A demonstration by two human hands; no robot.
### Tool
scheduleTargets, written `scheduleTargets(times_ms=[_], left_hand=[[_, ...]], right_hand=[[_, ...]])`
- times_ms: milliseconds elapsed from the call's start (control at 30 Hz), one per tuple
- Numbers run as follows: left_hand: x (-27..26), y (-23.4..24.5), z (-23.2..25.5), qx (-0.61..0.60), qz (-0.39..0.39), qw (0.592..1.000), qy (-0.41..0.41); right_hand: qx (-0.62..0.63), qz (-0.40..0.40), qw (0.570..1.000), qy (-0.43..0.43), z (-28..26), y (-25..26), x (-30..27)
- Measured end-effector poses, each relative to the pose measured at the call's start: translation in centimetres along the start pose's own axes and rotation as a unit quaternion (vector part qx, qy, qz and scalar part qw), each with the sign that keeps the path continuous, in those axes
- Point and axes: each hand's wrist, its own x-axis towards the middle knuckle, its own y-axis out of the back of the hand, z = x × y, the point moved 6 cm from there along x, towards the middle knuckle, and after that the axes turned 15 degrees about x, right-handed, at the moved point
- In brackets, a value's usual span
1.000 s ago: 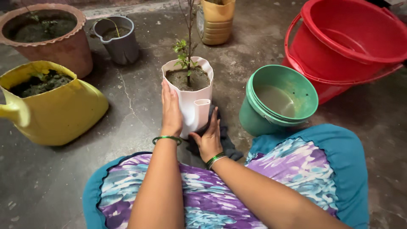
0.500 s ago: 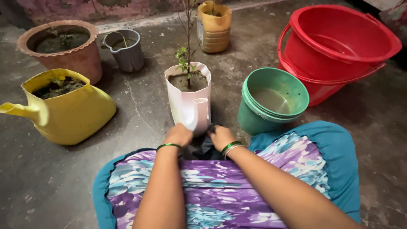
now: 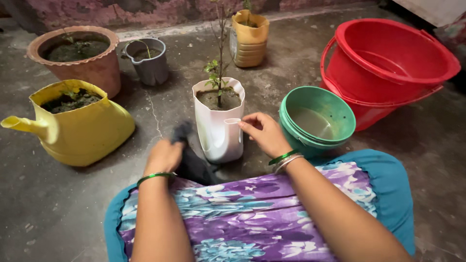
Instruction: The person wipes the exterior of a white plastic plant pot using a dark cloth, then rinses the cloth in a green bucket of water and continues wiping the pot and its base.
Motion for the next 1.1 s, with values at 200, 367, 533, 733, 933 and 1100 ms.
scheduleTargets(times_ms=[200,367,533,733,933,1100], left_hand=[[-0.2,1.3,2.3,-0.058,0.155,0.986,0.01],[-4.7,3.2,8.4,-0.075,0.13,0.979,-0.135],[-9.5,7.0,12.1,-0.001,0.262,0.923,-0.283],[-10.1,3.9,14.7,-0.093,0.243,0.896,-0.36],[-9.2,-0.9,16.3,-0.061,0.149,0.937,-0.309],[-7.7,-2.0,16.1,0.133,0.147,0.955,-0.22]], right_hand=[[0.012,-0.01,0.998,0.058,1.3,-3.5,2.5],[-0.157,-0.009,0.982,0.106,2.9,-3.7,2.4],[-0.182,-0.047,0.98,0.071,3.0,-1.1,2.6],[-0.103,-0.118,0.986,-0.05,2.1,3.8,1.1],[0.084,-0.113,0.99,-0.021,2.3,4.2,-0.3],[-0.134,-0.077,0.98,0.123,-0.4,4.4,-0.7]])
